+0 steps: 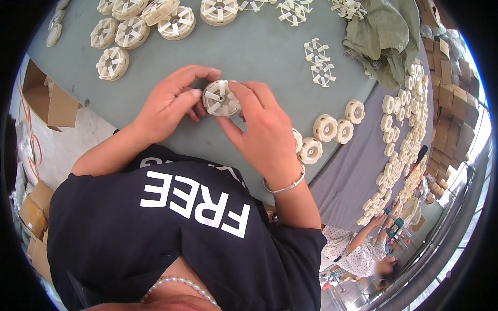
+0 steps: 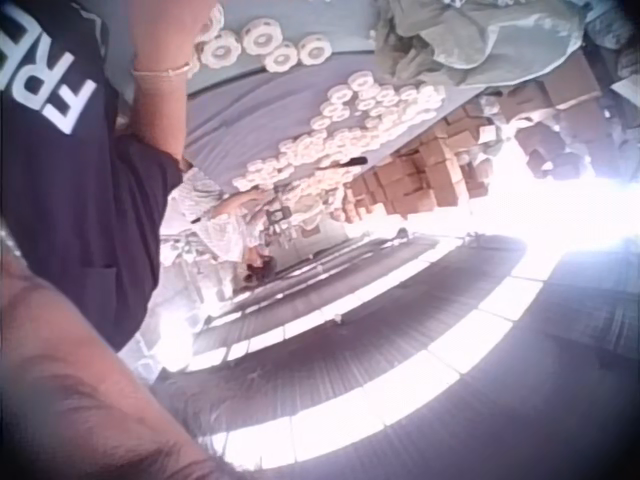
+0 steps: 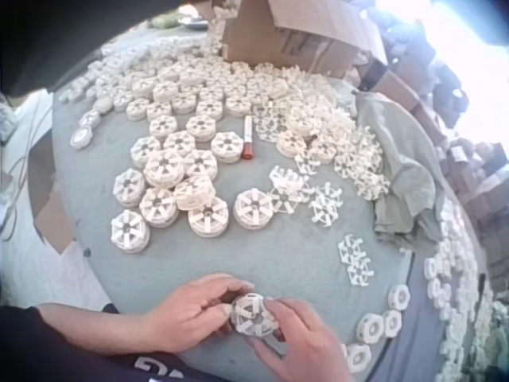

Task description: The person assembles small white plastic components by hand at a workbench. They insert metal springs into circular housings and then snap on cross-shaped plastic pieces, repeating the process for multiple units.

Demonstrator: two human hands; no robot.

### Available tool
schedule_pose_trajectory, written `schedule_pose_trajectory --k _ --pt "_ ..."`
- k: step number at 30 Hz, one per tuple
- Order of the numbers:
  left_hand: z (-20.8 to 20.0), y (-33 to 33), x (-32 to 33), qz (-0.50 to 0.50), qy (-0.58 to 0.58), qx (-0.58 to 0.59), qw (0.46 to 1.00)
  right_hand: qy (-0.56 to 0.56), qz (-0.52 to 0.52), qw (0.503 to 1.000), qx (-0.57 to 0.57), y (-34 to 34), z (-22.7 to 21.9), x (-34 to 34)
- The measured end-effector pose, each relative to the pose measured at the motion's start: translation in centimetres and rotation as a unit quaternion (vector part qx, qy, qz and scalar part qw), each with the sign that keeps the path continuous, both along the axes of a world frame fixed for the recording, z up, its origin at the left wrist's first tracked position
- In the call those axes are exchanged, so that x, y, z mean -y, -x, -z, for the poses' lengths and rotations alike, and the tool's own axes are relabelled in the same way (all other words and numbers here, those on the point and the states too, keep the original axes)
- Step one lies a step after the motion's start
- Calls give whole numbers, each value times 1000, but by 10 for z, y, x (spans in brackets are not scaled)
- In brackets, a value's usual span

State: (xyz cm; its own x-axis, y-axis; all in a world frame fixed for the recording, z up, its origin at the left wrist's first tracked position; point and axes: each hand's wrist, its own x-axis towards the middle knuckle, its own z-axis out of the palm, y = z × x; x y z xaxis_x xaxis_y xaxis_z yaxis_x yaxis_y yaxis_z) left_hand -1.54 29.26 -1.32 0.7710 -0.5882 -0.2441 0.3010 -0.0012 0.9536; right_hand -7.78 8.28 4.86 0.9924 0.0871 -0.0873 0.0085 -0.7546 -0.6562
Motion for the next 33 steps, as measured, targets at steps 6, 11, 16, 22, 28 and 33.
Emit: schedule_pose_trajectory --k 6,11,16,22,28,33 --pt "6 1 6 1 -57 171 984 47 -2 999 10 1 19 -3" --pt "10 -10 -8 45 -183 412 892 15 22 1000 11 -24 12 57" --pt "-22 -15 8 -107 -292 512 801 237 86 964 88 -47 30 164" --pt "-14 49 111 200 -165 474 841 -105 103 985 -91 -55 15 120" --pt "16 50 108 193 -186 487 832 153 101 983 -15 -36 25 114" --pt "-5 37 76 143 -179 431 873 47 129 990 20 -25 25 116"
